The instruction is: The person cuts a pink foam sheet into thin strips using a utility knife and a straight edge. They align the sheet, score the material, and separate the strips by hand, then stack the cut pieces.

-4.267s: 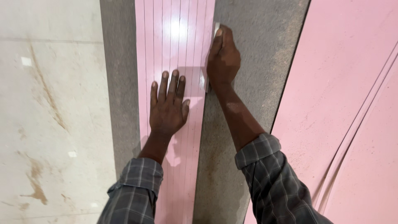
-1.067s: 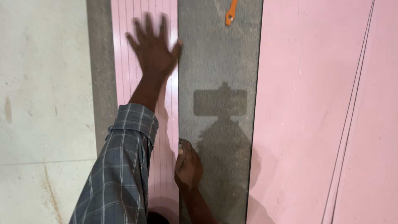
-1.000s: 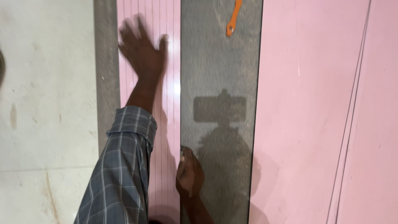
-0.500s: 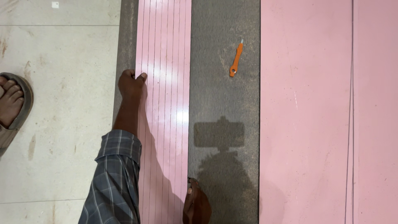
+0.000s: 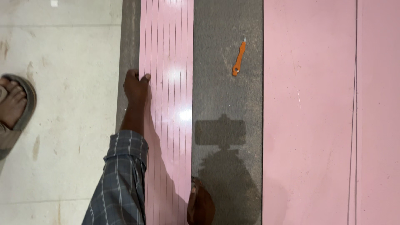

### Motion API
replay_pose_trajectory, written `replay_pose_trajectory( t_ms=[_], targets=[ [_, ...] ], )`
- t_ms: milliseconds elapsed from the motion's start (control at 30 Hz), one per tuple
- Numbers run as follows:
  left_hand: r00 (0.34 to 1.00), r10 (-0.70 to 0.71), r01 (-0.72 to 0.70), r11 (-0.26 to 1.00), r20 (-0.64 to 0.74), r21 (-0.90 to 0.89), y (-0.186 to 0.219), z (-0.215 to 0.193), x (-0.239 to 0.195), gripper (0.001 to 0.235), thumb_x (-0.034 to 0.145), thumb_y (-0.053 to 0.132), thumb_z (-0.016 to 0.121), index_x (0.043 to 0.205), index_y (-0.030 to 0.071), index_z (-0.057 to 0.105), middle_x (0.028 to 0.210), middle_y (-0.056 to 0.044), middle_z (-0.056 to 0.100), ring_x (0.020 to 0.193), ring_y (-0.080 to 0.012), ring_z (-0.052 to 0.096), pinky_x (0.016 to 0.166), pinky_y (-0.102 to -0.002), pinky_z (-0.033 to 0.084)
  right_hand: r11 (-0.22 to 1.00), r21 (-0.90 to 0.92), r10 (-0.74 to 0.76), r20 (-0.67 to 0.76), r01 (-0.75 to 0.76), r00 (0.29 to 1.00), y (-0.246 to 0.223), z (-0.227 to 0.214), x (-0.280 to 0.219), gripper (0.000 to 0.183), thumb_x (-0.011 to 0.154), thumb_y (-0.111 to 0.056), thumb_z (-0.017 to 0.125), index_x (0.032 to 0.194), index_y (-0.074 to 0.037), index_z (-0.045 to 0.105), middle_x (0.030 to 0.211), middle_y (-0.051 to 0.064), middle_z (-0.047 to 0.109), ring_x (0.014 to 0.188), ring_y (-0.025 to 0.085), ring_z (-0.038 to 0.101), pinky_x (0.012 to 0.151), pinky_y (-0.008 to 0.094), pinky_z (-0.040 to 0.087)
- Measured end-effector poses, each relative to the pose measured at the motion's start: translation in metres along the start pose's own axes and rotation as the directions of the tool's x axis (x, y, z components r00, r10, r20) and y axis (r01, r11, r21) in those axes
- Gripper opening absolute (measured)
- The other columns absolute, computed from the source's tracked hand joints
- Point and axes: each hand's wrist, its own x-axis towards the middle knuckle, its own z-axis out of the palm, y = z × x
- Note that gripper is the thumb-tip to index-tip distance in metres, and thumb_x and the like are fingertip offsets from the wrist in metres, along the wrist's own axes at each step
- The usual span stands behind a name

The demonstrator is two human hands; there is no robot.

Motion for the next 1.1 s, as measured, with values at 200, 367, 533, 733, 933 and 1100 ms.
replay_pose_trajectory(
  t_ms=[200, 367, 533, 733, 933, 1100],
  targets=[
    [0.999, -0.021, 0.020, 0.998, 0.024, 0.060, -0.006, 0.002, 0.009, 0.026, 0.096, 0.014, 0.074, 0.114, -0.002, 0.063, 0.107, -0.018, 0.071, 0.097, -0.0232, 0.071, 0.084, -0.036, 0.057, 0.999, -0.039, 0.029, -0.009, -0.029, 1.000, -0.004, -0.001, -0.001, 0.047, 0.107, -0.033, 0.036, 0.127, -0.005, 0.067, 0.113, 0.020, 0.077, 0.104, 0.035, 0.076, 0.086, 0.045, 0.061],
    [0.998, -0.024, 0.016, 0.989, 0.054, 0.150, -0.012, -0.002, 0.014, 0.035, 0.093, 0.020, 0.078, 0.116, -0.002, 0.061, 0.107, -0.019, 0.071, 0.095, -0.0249, 0.071, 0.083, -0.037, 0.058, 0.998, -0.055, 0.003, 0.014, -0.002, 1.000, 0.002, -0.001, -0.004, 0.046, 0.106, -0.033, 0.039, 0.129, -0.003, 0.066, 0.114, 0.021, 0.075, 0.104, 0.035, 0.075, 0.084, 0.044, 0.061],
    [0.997, 0.013, -0.026, 0.987, 0.079, 0.161, -0.015, -0.004, 0.022, 0.034, 0.093, 0.022, 0.080, 0.113, 0.000, 0.064, 0.103, -0.016, 0.072, 0.094, -0.0243, 0.070, 0.082, -0.038, 0.056, 0.992, -0.118, 0.046, 0.015, -0.044, 0.999, 0.003, 0.006, -0.002, 0.042, 0.105, -0.031, 0.044, 0.125, -0.004, 0.069, 0.115, 0.020, 0.076, 0.101, 0.034, 0.075, 0.083, 0.041, 0.061],
    [0.993, 0.015, -0.035, 0.985, 0.117, 0.169, -0.017, -0.008, 0.024, 0.028, 0.095, 0.022, 0.078, 0.109, 0.003, 0.064, 0.099, -0.013, 0.072, 0.089, -0.0226, 0.070, 0.080, -0.038, 0.057, 0.997, -0.076, -0.002, -0.015, 0.000, 1.000, 0.003, 0.004, 0.004, 0.039, 0.105, -0.029, 0.049, 0.123, -0.003, 0.071, 0.111, 0.019, 0.077, 0.097, 0.033, 0.076, 0.080, 0.040, 0.061],
    [0.984, 0.171, -0.169, 0.985, -0.045, 0.045, -0.012, 0.005, -0.015, 0.022, 0.100, 0.014, 0.068, 0.118, 0.004, 0.059, 0.111, -0.010, 0.070, 0.098, -0.0181, 0.072, 0.081, -0.035, 0.060, 0.997, -0.008, -0.071, -0.084, 0.071, 0.994, -0.005, 0.001, 0.005, 0.039, 0.106, -0.027, 0.049, 0.122, 0.001, 0.070, 0.109, 0.020, 0.077, 0.094, 0.032, 0.077, 0.080, 0.039, 0.062],
    [0.931, 0.364, -0.320, 0.812, 0.005, 0.488, -0.017, 0.014, -0.027, 0.044, 0.112, 0.028, 0.061, 0.145, 0.003, 0.046, 0.135, -0.020, 0.057, 0.123, -0.0309, 0.059, 0.100, -0.048, 0.054, 0.986, -0.008, -0.164, -0.135, 0.165, 0.977, -0.001, 0.002, 0.006, 0.041, 0.109, -0.027, 0.048, 0.124, 0.005, 0.069, 0.109, 0.023, 0.076, 0.093, 0.033, 0.077, 0.080, 0.039, 0.062]
  ],
)
